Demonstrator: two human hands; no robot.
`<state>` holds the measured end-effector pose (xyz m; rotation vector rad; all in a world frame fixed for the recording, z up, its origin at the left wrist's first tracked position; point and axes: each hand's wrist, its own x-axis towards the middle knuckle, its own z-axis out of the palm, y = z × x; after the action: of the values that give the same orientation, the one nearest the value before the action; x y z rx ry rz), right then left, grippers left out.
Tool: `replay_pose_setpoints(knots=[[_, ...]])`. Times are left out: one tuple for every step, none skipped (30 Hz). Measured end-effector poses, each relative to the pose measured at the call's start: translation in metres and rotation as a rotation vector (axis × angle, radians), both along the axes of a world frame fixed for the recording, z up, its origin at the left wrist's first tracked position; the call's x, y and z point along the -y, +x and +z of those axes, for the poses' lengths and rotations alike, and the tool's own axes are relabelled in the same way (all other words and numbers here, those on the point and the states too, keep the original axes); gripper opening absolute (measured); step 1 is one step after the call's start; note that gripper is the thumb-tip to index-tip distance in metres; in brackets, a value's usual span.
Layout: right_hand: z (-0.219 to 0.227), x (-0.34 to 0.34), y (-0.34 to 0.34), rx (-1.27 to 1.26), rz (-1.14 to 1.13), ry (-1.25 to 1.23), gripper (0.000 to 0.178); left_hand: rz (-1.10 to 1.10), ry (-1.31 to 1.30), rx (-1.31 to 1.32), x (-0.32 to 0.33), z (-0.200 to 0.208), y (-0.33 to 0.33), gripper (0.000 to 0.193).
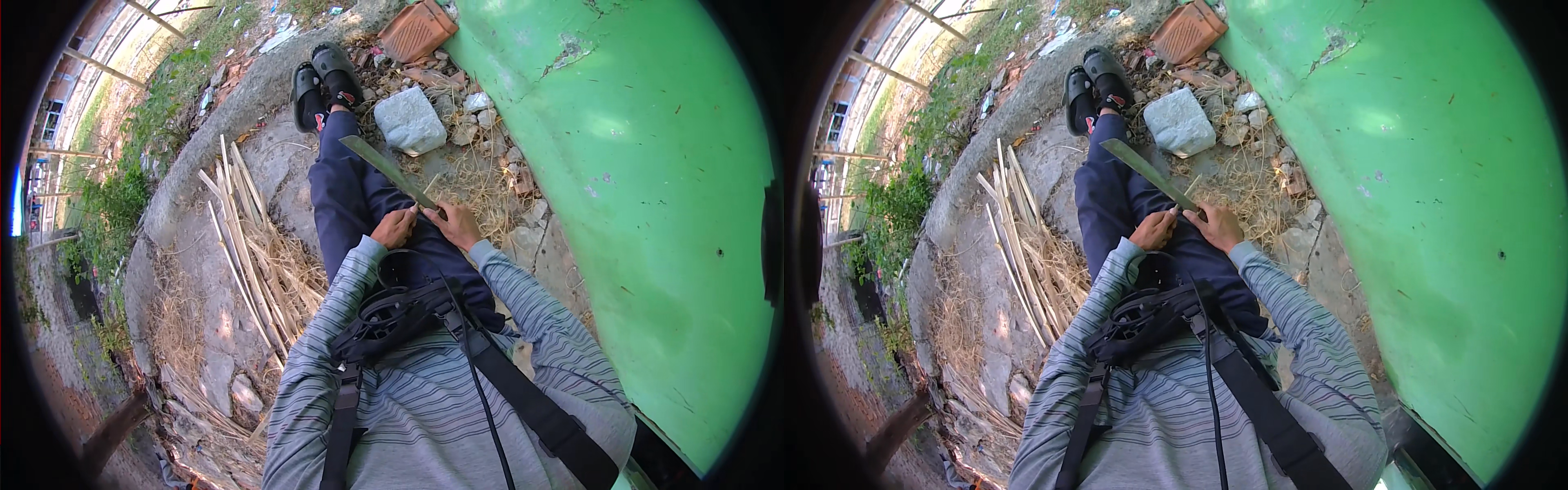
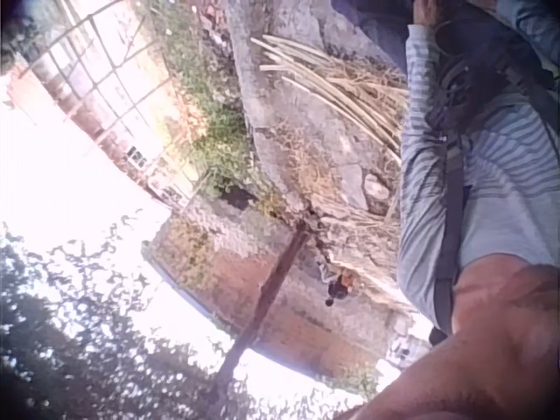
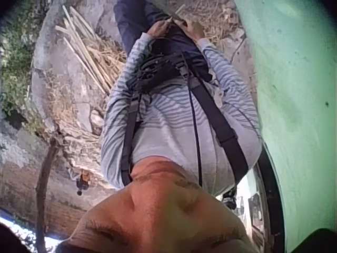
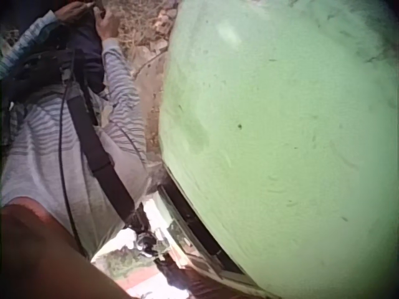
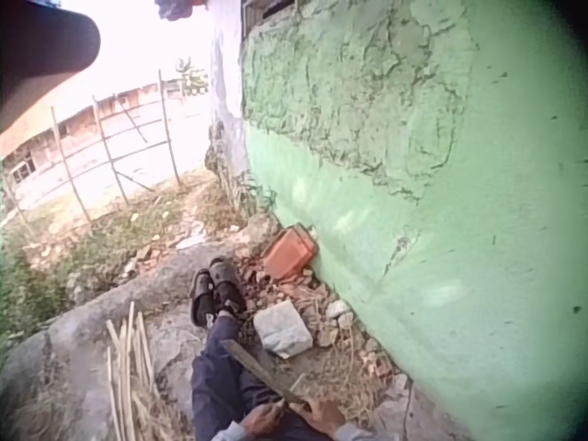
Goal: The person scrapes and shaves thin bamboo sticks along their lengths using a large knife.
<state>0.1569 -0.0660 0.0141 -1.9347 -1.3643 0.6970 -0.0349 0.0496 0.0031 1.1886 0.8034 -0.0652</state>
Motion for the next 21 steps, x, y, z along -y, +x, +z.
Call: replay_pose_setpoints(knots=[[0.002,-0.001,0.0,0.03,0.019,-0.034,0.065,-0.001,0.003,0.0,0.001,-0.001,-0.003,0.045],[0.003,-0.002,0.0,0.061,0.036,-0.068,0.065,0.007,-0.068,0.06,0.002,-0.002,-0.006,0.045],[0.002,-0.003,0.001,0.064,0.033,-0.064,0.065,0.014,-0.136,0.12,0.002,-0.004,-0.009,0.044],[0.001,-0.003,0.002,0.074,0.033,-0.105,0.063,0.009,-0.133,0.123,0.001,-0.006,-0.01,0.044],[0.0,-0.003,0.004,0.084,0.033,-0.146,0.062,0.006,-0.17,0.123,0.0,-0.008,-0.01,0.043],[0.003,-0.005,0.002,0.084,0.038,-0.142,0.062,0.013,-0.205,0.119,-0.001,-0.012,-0.013,0.041],[0.006,-0.006,-0.001,0.056,0.047,-0.173,0.062,0.018,-0.201,0.119,0.0,-0.017,-0.015,0.041],[0.009,-0.008,-0.004,0.028,0.056,-0.204,0.063,0.01,0.138,0.086,0.003,-0.022,-0.015,0.037],[0.009,-0.006,-0.004,0.031,0.054,-0.206,0.063,-0.005,0.471,0.055,0.008,-0.023,-0.011,0.033],[0.01,-0.005,-0.004,0.016,0.046,-0.164,0.063,-0.005,0.47,0.058,0.014,-0.023,-0.008,0.033],[0.01,-0.006,-0.004,-0.001,0.041,-0.122,0.064,0.056,0.676,0.027,0.02,-0.024,-0.006,0.029],[0.007,-0.004,-0.003,0.002,0.037,-0.126,0.064,0.114,0.877,-0.003,0.027,-0.02,-0.001,0.025],[0.004,-0.003,-0.003,0.001,0.013,-0.068,0.063,0.113,0.873,0.0,0.032,-0.016,0.003,0.025],[0.002,-0.001,-0.002,0.0,-0.01,-0.009,0.062,0.078,0.889,-0.109,0.037,-0.012,0.007,0.024],[0.001,-0.001,-0.002,0.003,-0.008,-0.007,0.062,0.046,0.907,-0.219,0.039,-0.009,0.009,0.023],[0.0,0.002,-0.003,0.028,0.02,-0.078,0.062,0.05,0.908,-0.217,0.04,-0.006,0.011,0.023],[-0.002,0.005,-0.003,0.053,0.047,-0.149,0.062,0.026,0.917,-0.257,0.041,-0.004,0.013,0.023],[-0.003,0.005,-0.004,0.056,0.053,-0.145,0.062,0.005,0.927,-0.3,0.042,-0.004,0.012,0.024],[-0.006,0.005,-0.004,0.052,0.06,-0.18,0.063,0.022,0.93,-0.3,0.042,-0.004,0.012,0.025],[-0.008,0.004,-0.005,0.048,0.067,-0.216,0.063,0.029,0.932,-0.3,0.041,-0.005,0.012,0.025],[-0.01,0.003,-0.005,0.053,0.07,-0.214,0.063,0.028,0.916,-0.301,0.039,-0.005,0.012,0.028]])
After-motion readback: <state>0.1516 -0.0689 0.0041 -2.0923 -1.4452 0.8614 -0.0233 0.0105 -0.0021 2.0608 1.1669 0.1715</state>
